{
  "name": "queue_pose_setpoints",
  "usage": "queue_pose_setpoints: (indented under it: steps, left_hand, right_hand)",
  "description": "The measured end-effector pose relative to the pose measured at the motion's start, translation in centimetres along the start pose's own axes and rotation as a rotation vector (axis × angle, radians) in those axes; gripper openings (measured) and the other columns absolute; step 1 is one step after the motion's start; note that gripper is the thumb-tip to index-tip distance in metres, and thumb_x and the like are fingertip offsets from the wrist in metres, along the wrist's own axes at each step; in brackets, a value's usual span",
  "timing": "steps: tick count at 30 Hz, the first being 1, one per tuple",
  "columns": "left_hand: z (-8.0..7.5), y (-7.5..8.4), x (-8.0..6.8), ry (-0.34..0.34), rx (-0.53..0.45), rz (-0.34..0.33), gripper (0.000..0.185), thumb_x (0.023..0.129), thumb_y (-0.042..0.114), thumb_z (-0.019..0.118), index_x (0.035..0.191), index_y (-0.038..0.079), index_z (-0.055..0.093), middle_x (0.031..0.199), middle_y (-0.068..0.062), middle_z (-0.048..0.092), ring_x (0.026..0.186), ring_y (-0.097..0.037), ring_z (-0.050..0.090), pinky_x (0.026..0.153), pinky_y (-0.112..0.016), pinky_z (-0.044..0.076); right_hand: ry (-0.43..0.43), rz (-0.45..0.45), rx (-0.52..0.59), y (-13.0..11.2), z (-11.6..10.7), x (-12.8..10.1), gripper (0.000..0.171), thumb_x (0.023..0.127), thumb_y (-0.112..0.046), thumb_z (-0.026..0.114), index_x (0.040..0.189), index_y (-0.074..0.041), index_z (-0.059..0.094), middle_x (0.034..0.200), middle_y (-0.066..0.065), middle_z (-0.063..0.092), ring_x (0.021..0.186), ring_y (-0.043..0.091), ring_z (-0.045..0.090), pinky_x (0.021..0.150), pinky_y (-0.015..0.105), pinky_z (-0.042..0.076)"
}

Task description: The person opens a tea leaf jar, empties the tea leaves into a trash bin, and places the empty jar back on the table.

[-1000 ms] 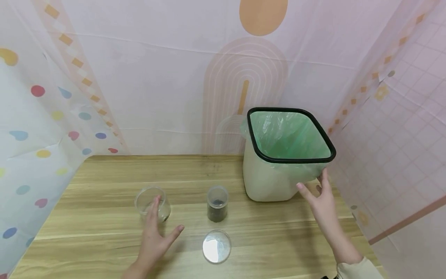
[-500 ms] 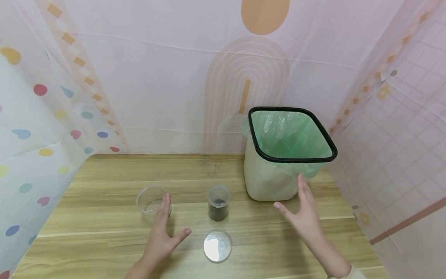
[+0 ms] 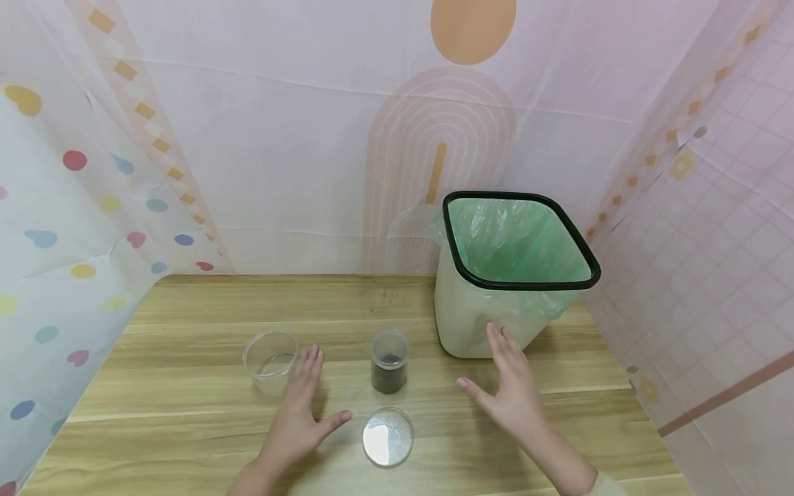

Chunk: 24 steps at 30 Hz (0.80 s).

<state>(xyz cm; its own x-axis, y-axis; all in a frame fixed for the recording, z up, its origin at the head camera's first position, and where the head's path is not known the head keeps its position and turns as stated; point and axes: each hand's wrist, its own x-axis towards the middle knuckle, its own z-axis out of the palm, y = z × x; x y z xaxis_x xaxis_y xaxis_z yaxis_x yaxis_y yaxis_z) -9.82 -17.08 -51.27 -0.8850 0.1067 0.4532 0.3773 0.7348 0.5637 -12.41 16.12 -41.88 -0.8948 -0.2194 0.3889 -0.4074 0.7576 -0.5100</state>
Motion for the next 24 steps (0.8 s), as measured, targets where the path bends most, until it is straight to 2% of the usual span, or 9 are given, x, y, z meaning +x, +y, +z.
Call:
queue_pose_setpoints:
  steps: [3,6,9,12,16,19,24]
  left_hand:
    - [0.1,0.2,0.1,-0.031,0.028,-0.014,0.110,0.067,0.040,0.080,0.150,0.009,0.014,0.156,-0.006,0.010,0.140,-0.035,0.010,0.115,-0.039,0.001]
    - [0.3,0.3,0.2,-0.052,0.040,-0.027,0.111,0.067,0.042,0.080,0.150,0.011,0.013,0.156,-0.005,0.010,0.142,-0.030,0.008,0.115,-0.046,0.005]
    - [0.6,0.3,0.4,-0.059,0.057,-0.026,0.111,0.067,0.045,0.079,0.150,0.009,0.014,0.155,-0.006,0.011,0.142,-0.027,0.008,0.114,-0.048,0.007]
    - [0.9,0.4,0.6,-0.068,0.070,-0.030,0.111,0.067,0.048,0.077,0.149,0.007,0.015,0.155,-0.007,0.012,0.141,-0.030,0.010,0.113,-0.051,0.010]
    - [1.4,0.5,0.9,-0.080,0.069,-0.040,0.111,0.069,0.049,0.076,0.150,0.011,0.011,0.155,-0.008,0.013,0.140,-0.034,0.014,0.115,-0.043,0.005]
    - [1.8,0.6,1.2,-0.087,0.071,-0.047,0.112,0.068,0.048,0.077,0.150,0.011,0.011,0.154,-0.010,0.015,0.139,-0.035,0.016,0.115,-0.043,0.006]
    - [2.7,0.7,1.8,-0.126,0.092,-0.068,0.110,0.068,0.051,0.076,0.148,0.005,0.017,0.154,-0.011,0.016,0.139,-0.036,0.017,0.109,-0.057,0.017]
  right_hand:
    - [-0.024,-0.033,-0.041,-0.2,0.6,0.0,0.090,0.076,-0.042,0.072,0.145,-0.002,0.029,0.149,0.014,0.030,0.137,0.036,0.022,0.106,0.061,0.021]
    - [-0.050,-0.047,-0.061,-0.5,1.1,0.1,0.090,0.077,-0.042,0.071,0.145,-0.002,0.028,0.149,0.013,0.029,0.137,0.035,0.022,0.108,0.059,0.019]
    - [-0.072,-0.042,-0.065,-0.7,1.6,0.1,0.090,0.078,-0.045,0.069,0.145,-0.002,0.027,0.149,0.013,0.028,0.138,0.035,0.021,0.109,0.057,0.018]
    - [-0.092,-0.026,-0.073,-0.9,2.1,0.1,0.092,0.079,-0.051,0.065,0.146,-0.001,0.025,0.150,0.013,0.026,0.138,0.035,0.020,0.109,0.056,0.018]
    - [-0.113,-0.015,-0.089,-1.2,3.0,0.2,0.095,0.080,-0.058,0.061,0.146,-0.001,0.023,0.151,0.013,0.025,0.138,0.034,0.020,0.110,0.055,0.019]
    - [-0.129,-0.011,-0.088,-1.5,3.5,0.4,0.096,0.079,-0.060,0.060,0.146,-0.001,0.023,0.151,0.013,0.024,0.139,0.032,0.019,0.110,0.054,0.020]
    - [-0.154,-0.017,-0.090,-1.8,4.6,0.7,0.097,0.079,-0.061,0.060,0.147,-0.004,0.021,0.151,0.012,0.023,0.139,0.030,0.019,0.111,0.052,0.019]
